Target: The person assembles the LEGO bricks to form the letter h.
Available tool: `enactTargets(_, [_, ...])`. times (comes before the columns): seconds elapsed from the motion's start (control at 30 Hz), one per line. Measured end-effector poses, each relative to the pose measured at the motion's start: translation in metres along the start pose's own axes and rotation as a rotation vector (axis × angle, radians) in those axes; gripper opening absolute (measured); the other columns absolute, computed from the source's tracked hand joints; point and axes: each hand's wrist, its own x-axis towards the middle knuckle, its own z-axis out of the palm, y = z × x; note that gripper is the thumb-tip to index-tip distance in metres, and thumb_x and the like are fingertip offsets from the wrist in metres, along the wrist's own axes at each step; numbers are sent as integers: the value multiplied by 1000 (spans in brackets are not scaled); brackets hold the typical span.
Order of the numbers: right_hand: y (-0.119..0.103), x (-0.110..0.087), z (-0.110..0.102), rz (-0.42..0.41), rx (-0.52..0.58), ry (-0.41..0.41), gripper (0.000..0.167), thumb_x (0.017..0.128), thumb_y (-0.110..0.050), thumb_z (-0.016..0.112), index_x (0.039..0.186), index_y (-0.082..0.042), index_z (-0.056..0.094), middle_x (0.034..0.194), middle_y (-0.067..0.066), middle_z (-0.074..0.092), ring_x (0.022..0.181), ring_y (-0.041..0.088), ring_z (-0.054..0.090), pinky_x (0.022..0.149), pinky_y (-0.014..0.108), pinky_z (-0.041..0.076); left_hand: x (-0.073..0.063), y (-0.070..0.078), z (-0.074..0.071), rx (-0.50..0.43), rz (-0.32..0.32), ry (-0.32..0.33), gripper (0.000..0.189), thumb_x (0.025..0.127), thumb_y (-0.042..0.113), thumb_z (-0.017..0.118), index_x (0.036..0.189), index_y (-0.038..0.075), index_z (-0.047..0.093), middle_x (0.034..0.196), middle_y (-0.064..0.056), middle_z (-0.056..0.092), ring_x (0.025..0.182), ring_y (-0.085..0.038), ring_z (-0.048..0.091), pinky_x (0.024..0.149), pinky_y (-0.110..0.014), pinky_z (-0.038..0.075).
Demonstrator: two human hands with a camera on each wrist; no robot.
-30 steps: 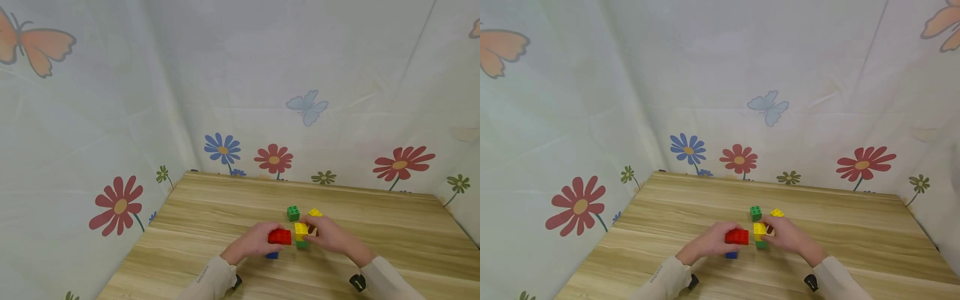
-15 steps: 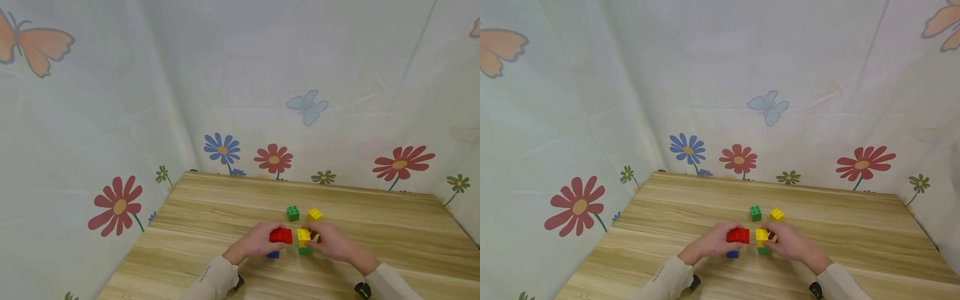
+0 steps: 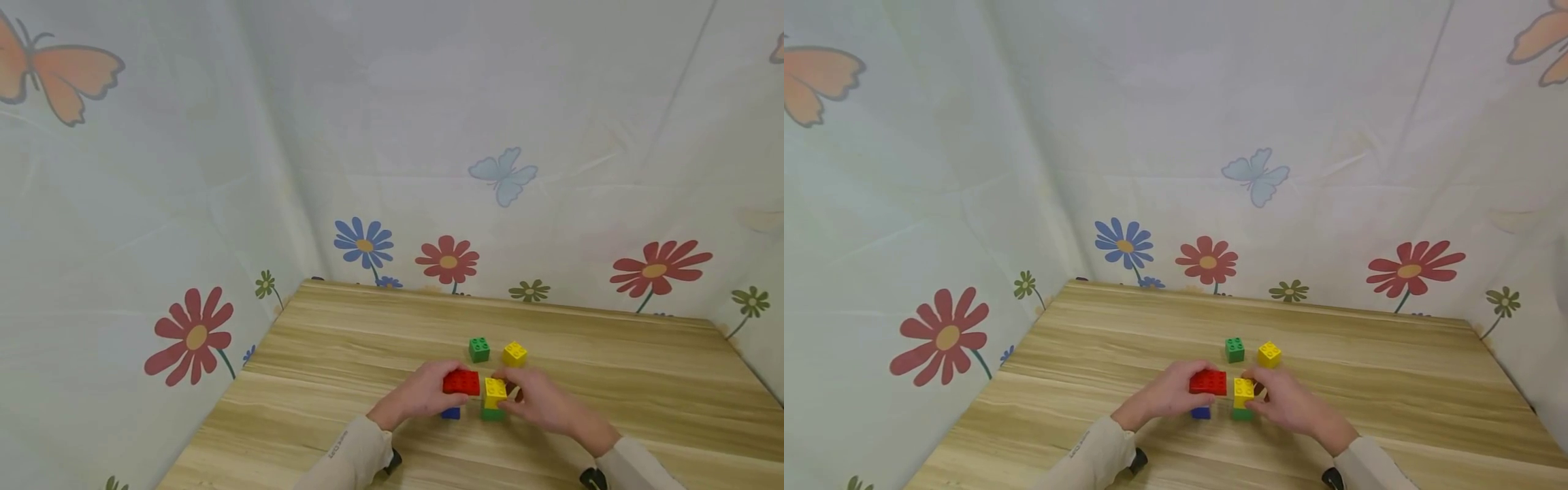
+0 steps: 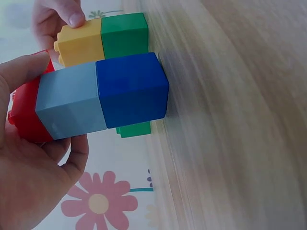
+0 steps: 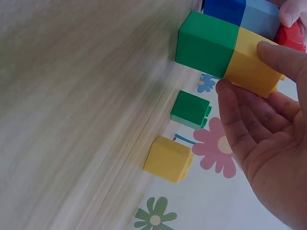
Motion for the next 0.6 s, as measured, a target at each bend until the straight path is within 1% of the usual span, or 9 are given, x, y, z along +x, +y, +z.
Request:
enactTargets(0.2, [-1, -1, 0, -8, 18, -8, 40, 86, -29, 71, 118, -9, 59, 104, -7, 60, 86, 10, 57, 70, 26, 51, 2, 1, 1, -39, -5, -8, 33, 88, 31, 68, 117, 21, 58, 99, 14, 58, 81, -4, 54, 71, -21, 47])
enactTargets(0.27, [-1, -1, 1, -12, 23, -11, 39, 86, -29, 70, 118, -10, 59, 104, -7, 60, 86, 11, 57, 70, 26, 51, 3, 1, 1, -39, 1, -7, 34, 88, 31, 68, 119, 21, 58, 101, 14, 58, 82, -3, 54, 72, -21, 47])
enactTargets(0.43, [0, -1, 2, -27, 29, -15, 39, 86, -29, 70, 118, -10, 59, 105, -7, 60, 86, 13, 58, 70, 26, 51, 5, 0, 4, -36, 39, -6, 34, 89, 30, 68, 120, 22, 57, 104, 14, 58, 86, -3, 53, 75, -21, 46])
enactTargets(0.6, [-2, -2, 3, -44, 43, -16, 38, 86, -29, 70, 118, -10, 59, 105, -6, 61, 87, 13, 58, 70, 26, 51, 7, 1, 6, -53, 40, -15, 34, 89, 30, 68, 120, 22, 57, 104, 14, 58, 87, -4, 53, 75, -22, 46])
